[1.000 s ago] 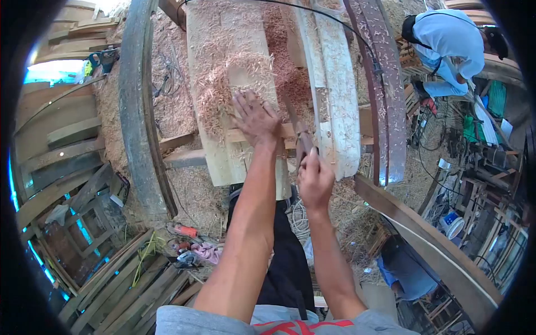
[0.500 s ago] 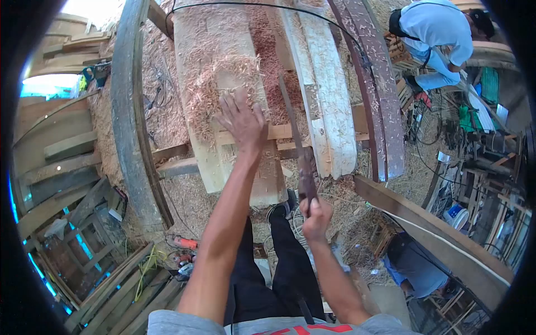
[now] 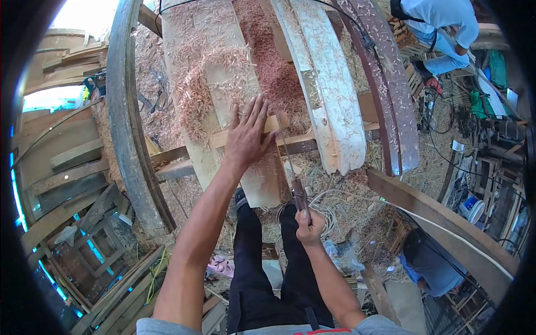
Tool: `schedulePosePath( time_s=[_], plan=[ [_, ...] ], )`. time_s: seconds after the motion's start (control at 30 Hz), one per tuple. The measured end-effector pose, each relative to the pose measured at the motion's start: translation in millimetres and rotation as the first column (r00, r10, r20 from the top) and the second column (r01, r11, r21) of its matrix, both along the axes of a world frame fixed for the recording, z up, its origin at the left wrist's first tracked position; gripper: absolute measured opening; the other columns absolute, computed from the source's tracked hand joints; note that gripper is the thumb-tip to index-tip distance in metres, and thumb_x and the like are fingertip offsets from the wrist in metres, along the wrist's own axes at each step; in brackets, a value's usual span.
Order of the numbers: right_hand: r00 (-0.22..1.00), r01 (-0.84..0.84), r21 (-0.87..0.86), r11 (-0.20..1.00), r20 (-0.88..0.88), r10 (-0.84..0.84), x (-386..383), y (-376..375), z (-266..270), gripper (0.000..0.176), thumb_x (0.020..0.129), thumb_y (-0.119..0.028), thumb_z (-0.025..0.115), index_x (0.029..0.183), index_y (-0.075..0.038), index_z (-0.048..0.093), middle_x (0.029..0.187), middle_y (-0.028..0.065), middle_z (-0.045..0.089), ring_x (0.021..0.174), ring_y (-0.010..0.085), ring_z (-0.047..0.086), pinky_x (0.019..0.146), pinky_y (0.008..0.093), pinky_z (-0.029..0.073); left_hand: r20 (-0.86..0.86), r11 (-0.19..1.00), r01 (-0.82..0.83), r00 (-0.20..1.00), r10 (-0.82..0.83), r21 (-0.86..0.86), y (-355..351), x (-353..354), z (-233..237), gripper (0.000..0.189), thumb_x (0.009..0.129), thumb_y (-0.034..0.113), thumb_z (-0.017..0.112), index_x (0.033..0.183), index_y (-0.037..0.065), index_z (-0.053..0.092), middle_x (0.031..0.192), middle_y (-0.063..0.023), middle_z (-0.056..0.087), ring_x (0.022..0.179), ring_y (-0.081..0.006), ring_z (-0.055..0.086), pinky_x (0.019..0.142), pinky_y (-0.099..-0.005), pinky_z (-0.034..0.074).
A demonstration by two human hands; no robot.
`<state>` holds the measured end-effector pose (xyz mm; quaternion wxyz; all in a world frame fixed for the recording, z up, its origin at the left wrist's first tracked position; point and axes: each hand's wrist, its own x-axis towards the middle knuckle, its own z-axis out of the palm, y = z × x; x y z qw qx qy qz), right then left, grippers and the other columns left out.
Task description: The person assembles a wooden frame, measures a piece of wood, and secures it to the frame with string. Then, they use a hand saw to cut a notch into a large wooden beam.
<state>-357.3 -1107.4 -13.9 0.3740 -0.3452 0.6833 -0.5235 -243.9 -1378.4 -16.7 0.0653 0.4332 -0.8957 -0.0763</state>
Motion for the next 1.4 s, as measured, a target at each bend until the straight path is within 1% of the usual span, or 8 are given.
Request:
schedulePosePath(
  time_s=[0.4,0.5,0.7,1.03,1.13,1.27,1.3,1.4],
  plan=[
    [0.995,0.043,0.069,0.997,0.085,-0.049,4,-7,17,0.041,0.097,-0.027,0.056,0.064,-0.003,0.052,0.056,-0.0002,0.049,0.051,0.0087,0.045,0.049,0.028,0.034,0.007,1.0,0.009,1.0,-0.009,0.021,-1,0,-1,0.073,0.098,0.049,0.049,0.154,0.005,0.03,0.16,-0.0134,0.032,0.149,-0.0266,0.028,0.123,-0.0507,0.014],
    [0.999,0.025,0.133,0.991,-0.031,-0.021,3,-21,21,0.043,0.098,-0.028,0.055,0.064,-0.003,0.052,0.056,-0.0001,0.049,0.051,0.0087,0.046,0.049,0.0281,0.034,0.045,1.0,-0.015,0.999,0.014,0.018,-2,1,-3,0.07,0.1,0.048,0.043,0.153,0.004,0.031,0.161,-0.0119,0.03,0.15,-0.0229,0.026,0.123,-0.0495,0.013],
    [0.999,-0.009,0.201,0.98,-0.029,0.016,-11,-17,42,0.045,0.1,-0.029,0.054,0.062,-0.003,0.052,0.054,-0.0008,0.047,0.05,0.0082,0.043,0.047,0.0292,0.032,0.009,0.998,0.021,1.0,-0.021,0.055,-4,2,-1,0.069,0.101,0.043,0.045,0.153,0.001,0.03,0.159,-0.0182,0.03,0.149,-0.0298,0.026,0.122,-0.05,0.014],
    [0.995,0.019,0.35,0.937,-0.102,0.018,-8,-59,73,0.05,0.101,-0.033,0.054,0.063,0.0,0.054,0.052,0.0038,0.049,0.048,0.0115,0.047,0.047,0.0323,0.036,0.024,0.995,0.04,0.999,-0.042,0.089,-6,3,-2,0.069,0.102,0.043,0.041,0.152,-0.003,0.028,0.16,-0.02,0.027,0.15,-0.0311,0.023,0.122,-0.0497,0.015],
    [0.996,0.03,0.268,0.963,-0.086,-0.008,-2,-86,61,0.05,0.1,-0.033,0.055,0.062,0.0,0.055,0.051,0.0032,0.049,0.048,0.0107,0.047,0.047,0.0319,0.036,0.039,0.994,0.045,0.998,-0.049,0.101,-7,1,0,0.069,0.103,0.043,0.039,0.152,-0.003,0.028,0.161,-0.0202,0.025,0.151,-0.0312,0.022,0.123,-0.0491,0.014],
    [0.993,0.01,0.242,0.97,-0.115,0.018,-4,-25,69,0.047,0.102,-0.029,0.054,0.064,-0.001,0.054,0.052,0.0016,0.049,0.048,0.0101,0.047,0.048,0.0305,0.035,0.03,0.995,0.011,0.999,-0.014,0.097,-12,3,-7,0.068,0.103,0.043,0.037,0.152,-0.002,0.03,0.161,-0.0182,0.026,0.151,-0.03,0.023,0.123,-0.0491,0.014],
    [0.989,0.025,0.304,0.952,-0.146,0.021,-4,-33,67,0.04,0.099,-0.029,0.057,0.071,0.0,0.061,0.053,0.0129,0.046,0.045,0.0231,0.047,0.049,0.0368,0.04,0.036,0.995,0.005,0.999,-0.009,0.104,-6,2,-8,0.067,0.103,0.044,0.036,0.152,-0.002,0.031,0.161,-0.0173,0.027,0.15,-0.0296,0.024,0.123,-0.0492,0.014],
    [0.993,-0.009,0.333,0.943,-0.108,0.048,-10,-82,50,0.041,0.098,-0.03,0.057,0.071,0.0,0.061,0.053,0.0133,0.048,0.045,0.0227,0.046,0.048,0.0358,0.038,0.028,0.994,0.029,0.999,-0.032,0.105,-7,4,-3,0.066,0.103,0.042,0.036,0.151,-0.002,0.032,0.161,-0.0176,0.027,0.15,-0.0297,0.023,0.123,-0.0488,0.014]
  ],
)
